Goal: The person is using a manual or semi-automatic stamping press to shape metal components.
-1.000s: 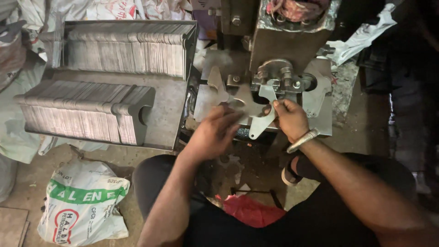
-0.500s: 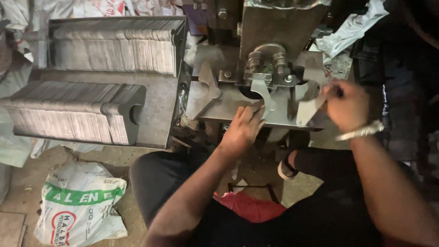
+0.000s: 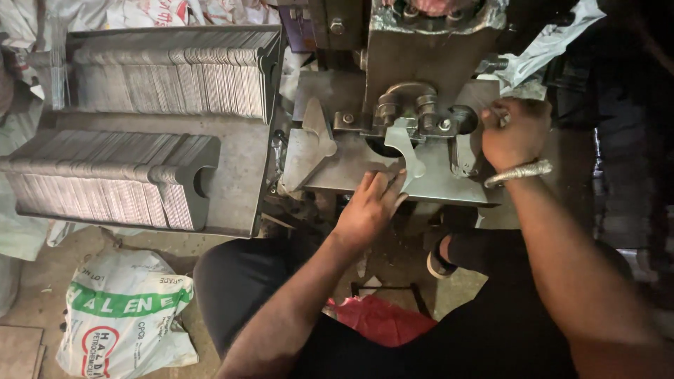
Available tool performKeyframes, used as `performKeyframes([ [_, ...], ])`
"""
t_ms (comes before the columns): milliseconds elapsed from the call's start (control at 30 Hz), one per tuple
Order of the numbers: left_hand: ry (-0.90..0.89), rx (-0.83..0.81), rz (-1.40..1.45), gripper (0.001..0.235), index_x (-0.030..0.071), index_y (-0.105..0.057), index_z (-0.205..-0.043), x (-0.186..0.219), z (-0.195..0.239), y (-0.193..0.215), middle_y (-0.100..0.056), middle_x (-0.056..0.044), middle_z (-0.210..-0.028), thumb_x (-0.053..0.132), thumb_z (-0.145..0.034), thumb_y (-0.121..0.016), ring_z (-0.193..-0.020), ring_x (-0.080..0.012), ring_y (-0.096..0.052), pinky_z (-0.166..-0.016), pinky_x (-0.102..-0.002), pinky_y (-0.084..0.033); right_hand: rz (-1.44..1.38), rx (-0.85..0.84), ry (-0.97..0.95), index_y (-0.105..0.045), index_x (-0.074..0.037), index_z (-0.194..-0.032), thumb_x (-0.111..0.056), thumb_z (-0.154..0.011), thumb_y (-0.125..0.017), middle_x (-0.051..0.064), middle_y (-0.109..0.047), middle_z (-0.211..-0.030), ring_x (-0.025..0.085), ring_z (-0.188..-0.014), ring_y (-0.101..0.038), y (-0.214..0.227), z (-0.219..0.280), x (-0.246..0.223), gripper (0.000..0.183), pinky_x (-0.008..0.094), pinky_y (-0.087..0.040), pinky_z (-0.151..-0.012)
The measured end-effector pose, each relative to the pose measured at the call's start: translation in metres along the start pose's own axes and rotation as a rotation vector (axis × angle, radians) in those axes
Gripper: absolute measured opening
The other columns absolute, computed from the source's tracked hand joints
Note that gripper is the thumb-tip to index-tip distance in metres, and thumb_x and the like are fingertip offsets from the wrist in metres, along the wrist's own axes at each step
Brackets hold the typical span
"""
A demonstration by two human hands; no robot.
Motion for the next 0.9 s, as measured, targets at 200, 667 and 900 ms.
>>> performKeyframes([
  [200,0.211,-0.003,0.291,0.049,0.0,-0.061,-0.14,0.002,-0.002,0.008,-0.059,-0.014,-0.118,0.019,-0.096,-0.07,-0.11,-0.0339,-0.057,-0.099,-0.045,-0.051,-0.153,0.087,0.136,-0.072,-0.011,-0.126,-0.02,-0.102,-0.076,0.014,-0.07,-0.115,0.033,-0.106,-0.065,0.04,0.045,-0.058,0.026,0.046,-0.053,-0.087],
  [667,0.395,0.067,0.623,0.037,0.008,-0.065,-0.125,-0.013,0.014,0.074,-0.073,-0.016,-0.108,0.03,-0.096,-0.07,-0.101,-0.0347,-0.075,-0.092,-0.043,-0.06,-0.135,-0.239,0.816,-0.07,-0.01,-0.125,-0.011,-0.082,-0.071,0.014,-0.066,-0.133,0.033,-0.118,-0.065,0.086,0.115,-0.149,0.043,0.049,-0.051,-0.1],
  [900,0.435,0.144,0.036,0.04,0.0,-0.065,-0.12,-0.095,0.041,0.051,-0.067,-0.023,-0.126,0.018,-0.086,-0.07,-0.119,-0.0418,-0.063,-0.1,-0.046,-0.052,-0.903,-0.77,-0.437,-0.069,-0.003,-0.108,-0.03,-0.106,-0.056,0.012,-0.077,-0.09,0.022,-0.075,-0.073,-0.005,0.09,-0.108,0.031,0.035,-0.058,-0.062],
])
Point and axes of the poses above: each hand's wrist, its own z-axis away from the middle knuckle, its own y-axis out of the back of the hand, x = y × z, the point moved 1 cm from there along -z, towards the middle knuckle
